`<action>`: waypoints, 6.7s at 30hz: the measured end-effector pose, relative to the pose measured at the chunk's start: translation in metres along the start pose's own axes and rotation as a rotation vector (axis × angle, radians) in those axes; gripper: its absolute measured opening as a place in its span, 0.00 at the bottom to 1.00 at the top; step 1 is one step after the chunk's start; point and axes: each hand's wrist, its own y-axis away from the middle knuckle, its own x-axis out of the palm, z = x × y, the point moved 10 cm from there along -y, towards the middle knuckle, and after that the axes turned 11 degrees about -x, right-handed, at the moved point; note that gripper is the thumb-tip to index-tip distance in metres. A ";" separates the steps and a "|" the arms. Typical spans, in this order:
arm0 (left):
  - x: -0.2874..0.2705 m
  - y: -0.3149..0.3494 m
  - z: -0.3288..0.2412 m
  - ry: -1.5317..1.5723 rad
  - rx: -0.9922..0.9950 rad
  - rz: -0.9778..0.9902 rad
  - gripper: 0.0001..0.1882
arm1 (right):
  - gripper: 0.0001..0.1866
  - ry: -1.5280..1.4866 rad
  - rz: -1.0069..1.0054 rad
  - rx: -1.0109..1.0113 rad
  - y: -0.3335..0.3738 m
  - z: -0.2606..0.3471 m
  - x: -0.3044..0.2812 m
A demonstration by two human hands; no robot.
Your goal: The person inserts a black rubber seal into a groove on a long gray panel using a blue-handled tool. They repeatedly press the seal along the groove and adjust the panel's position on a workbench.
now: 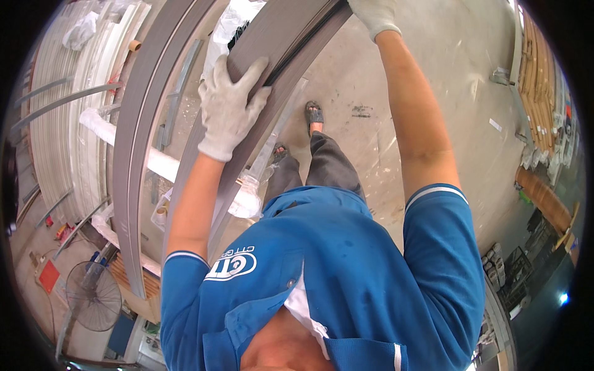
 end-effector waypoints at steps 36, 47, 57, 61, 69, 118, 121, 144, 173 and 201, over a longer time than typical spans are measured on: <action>0.025 -0.091 -0.041 -0.027 -0.136 0.056 0.29 | 0.09 -1.059 0.071 -0.130 -0.260 -0.002 -0.225; 0.022 -0.087 -0.041 -0.089 -0.136 0.005 0.31 | 0.11 -0.937 -0.004 0.246 -0.259 -0.228 -0.120; 0.020 -0.082 -0.039 -0.088 -0.130 -0.057 0.32 | 0.17 -1.191 0.137 -0.207 -0.391 -0.067 -0.168; 0.024 -0.080 -0.037 -0.092 -0.148 -0.020 0.31 | 0.18 -0.907 -0.010 -0.290 -0.359 -0.095 -0.181; 0.026 -0.081 -0.037 -0.100 -0.151 0.002 0.32 | 0.13 -0.695 0.036 0.271 -0.314 -0.287 -0.129; 0.028 -0.079 -0.040 -0.130 -0.108 -0.010 0.27 | 0.08 -1.337 0.213 0.436 -0.269 -0.277 -0.070; 0.028 -0.079 -0.040 -0.131 -0.109 -0.008 0.27 | 0.06 -1.378 0.209 0.435 -0.264 -0.273 -0.069; 0.029 -0.076 -0.037 -0.129 -0.110 -0.010 0.27 | 0.31 -0.130 -0.115 0.038 -0.303 -0.248 -0.079; 0.042 -0.119 -0.065 -0.185 -0.145 0.068 0.28 | 0.24 -0.229 0.154 0.183 -0.300 -0.261 -0.017; 0.085 -0.297 -0.174 -0.152 -0.020 0.013 0.29 | 0.15 -0.354 0.307 0.007 -0.308 -0.256 0.014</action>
